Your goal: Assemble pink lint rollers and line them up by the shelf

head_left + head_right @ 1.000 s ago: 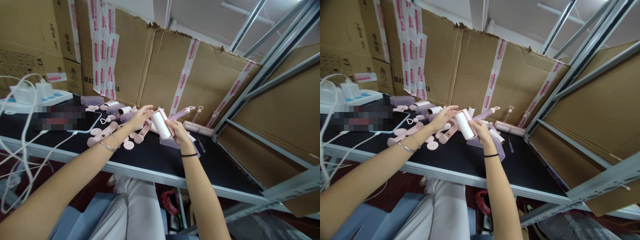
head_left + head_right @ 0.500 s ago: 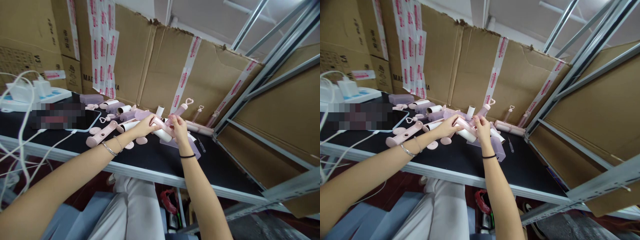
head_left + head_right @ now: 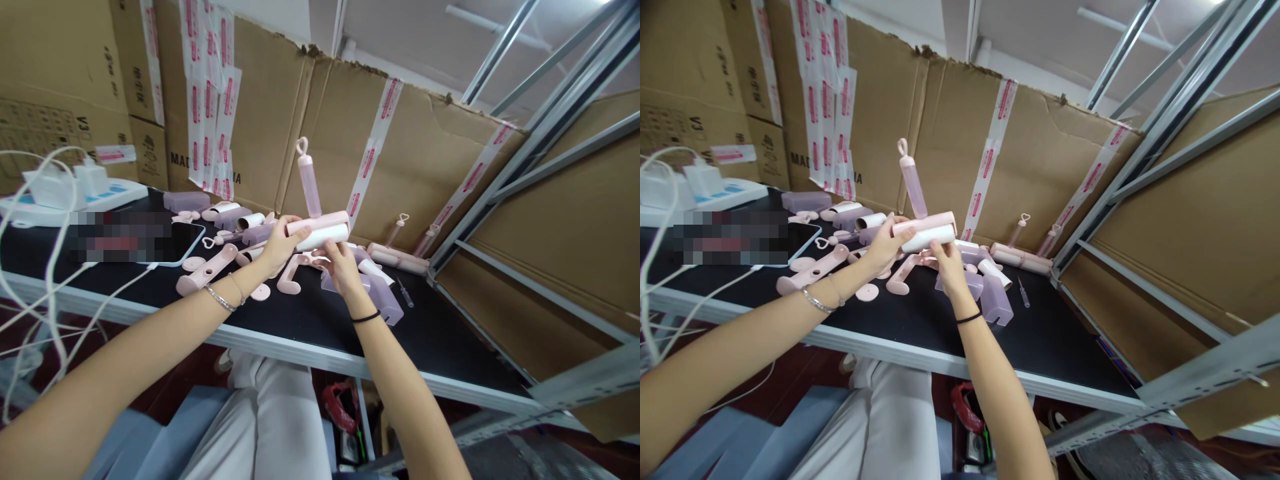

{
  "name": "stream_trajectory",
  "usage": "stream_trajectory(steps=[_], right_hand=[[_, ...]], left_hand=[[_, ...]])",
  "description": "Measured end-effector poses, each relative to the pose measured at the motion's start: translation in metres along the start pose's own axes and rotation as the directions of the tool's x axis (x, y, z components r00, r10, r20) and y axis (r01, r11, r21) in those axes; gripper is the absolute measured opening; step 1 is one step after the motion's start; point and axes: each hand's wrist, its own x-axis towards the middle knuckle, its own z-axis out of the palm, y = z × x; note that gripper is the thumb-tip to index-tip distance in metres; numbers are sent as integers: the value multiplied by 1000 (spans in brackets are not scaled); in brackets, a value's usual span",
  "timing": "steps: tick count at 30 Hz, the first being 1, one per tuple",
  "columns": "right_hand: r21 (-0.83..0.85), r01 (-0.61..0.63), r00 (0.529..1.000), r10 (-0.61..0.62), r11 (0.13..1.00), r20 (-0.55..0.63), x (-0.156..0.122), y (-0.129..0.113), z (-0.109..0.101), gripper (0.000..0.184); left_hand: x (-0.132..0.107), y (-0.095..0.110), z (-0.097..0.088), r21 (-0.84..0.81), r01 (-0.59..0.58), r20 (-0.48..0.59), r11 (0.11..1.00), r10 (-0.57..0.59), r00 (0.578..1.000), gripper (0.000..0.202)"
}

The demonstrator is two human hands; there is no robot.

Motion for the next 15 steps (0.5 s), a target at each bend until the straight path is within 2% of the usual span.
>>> stream_trajectory(steps=[1, 5, 9, 12, 15], right_hand=[[21, -2, 1000, 1, 1000, 31, -2, -1, 3, 44], [59, 74, 997, -76, 995, 30, -9, -6, 9, 39], [1, 111, 991, -110, 994, 79, -8, 1, 9, 37], [-74, 198, 980, -199, 977, 1, -6, 6, 9, 36], [-182, 323, 934, -345, 929, -99, -6, 2, 5, 30]], left_hand=[[0, 1, 0, -4, -1, 24, 1000, 1, 1000, 42], [1, 4, 0, -58, -29, 143, 998, 37, 989, 54], [3, 5, 2, 25, -4, 82, 1000, 2, 997, 69], [5, 1, 3, 16, 62, 160, 998, -64, 985, 61], [6, -3, 1, 18, 79, 228, 997, -81, 970, 53]])
